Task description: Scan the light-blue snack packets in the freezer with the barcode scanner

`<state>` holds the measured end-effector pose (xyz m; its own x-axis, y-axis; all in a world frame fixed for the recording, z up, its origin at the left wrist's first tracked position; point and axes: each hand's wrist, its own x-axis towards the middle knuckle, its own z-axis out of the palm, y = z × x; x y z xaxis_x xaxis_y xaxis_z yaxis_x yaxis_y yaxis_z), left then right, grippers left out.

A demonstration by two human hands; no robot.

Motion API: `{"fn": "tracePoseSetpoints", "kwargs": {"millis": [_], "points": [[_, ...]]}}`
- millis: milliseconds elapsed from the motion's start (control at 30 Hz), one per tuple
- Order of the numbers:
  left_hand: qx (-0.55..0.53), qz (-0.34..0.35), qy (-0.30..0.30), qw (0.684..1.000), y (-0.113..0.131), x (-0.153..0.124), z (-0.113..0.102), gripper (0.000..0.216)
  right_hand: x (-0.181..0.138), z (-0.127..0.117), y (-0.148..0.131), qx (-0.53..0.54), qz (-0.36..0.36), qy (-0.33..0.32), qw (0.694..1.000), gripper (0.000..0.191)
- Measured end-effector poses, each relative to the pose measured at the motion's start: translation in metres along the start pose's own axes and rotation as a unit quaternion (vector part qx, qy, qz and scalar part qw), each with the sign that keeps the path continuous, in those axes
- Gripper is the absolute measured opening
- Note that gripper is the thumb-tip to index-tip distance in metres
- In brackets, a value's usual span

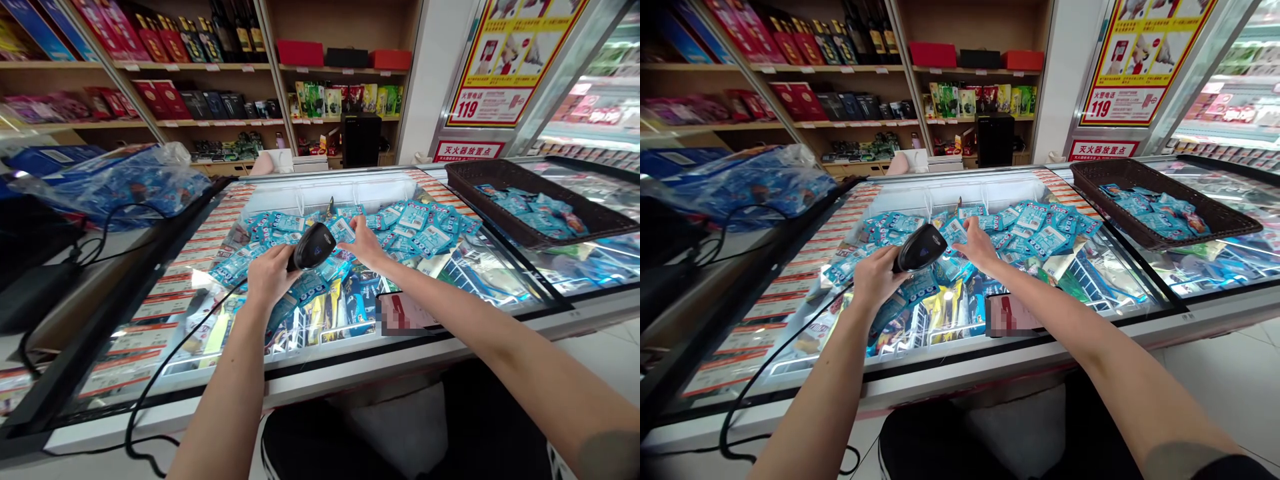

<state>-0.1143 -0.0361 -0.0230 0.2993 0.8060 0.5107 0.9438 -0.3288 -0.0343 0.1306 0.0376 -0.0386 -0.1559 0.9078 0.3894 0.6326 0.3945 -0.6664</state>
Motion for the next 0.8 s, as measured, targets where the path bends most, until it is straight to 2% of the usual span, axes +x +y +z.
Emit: {"fn": "tracePoseSetpoints", "kwargs": {"millis": [133, 300, 433, 667, 800], "points": [[-0.003, -0.005, -0.004, 1.0, 0.0, 0.0, -0.001, 0.036, -0.001, -0.002, -0.001, 0.001, 0.0, -0.005, 1.0, 0.052], [-0.003, -0.012, 0.018, 1.0, -0.003, -0.001, 0.001, 0.037, -0.001, -0.009, -0.001, 0.0, 0.005, 0.011, 1.0, 0.051], [0.009, -0.043, 0.02, 0.999, -0.006, -0.002, 0.002, 0.04, 0.0, -0.019, 0.003, -0.02, 0.013, 0.021, 0.999, 0.048], [0.023, -0.095, 0.02, 0.995, -0.012, -0.002, 0.001, 0.04, 0.003, -0.046, 0.03, -0.061, -0.004, 0.06, 0.996, 0.044], [0.035, -0.121, 0.017, 0.992, -0.016, -0.002, 0.001, 0.043, 0.005, -0.06, 0.045, -0.117, 0.014, 0.095, 0.988, 0.044]]}}
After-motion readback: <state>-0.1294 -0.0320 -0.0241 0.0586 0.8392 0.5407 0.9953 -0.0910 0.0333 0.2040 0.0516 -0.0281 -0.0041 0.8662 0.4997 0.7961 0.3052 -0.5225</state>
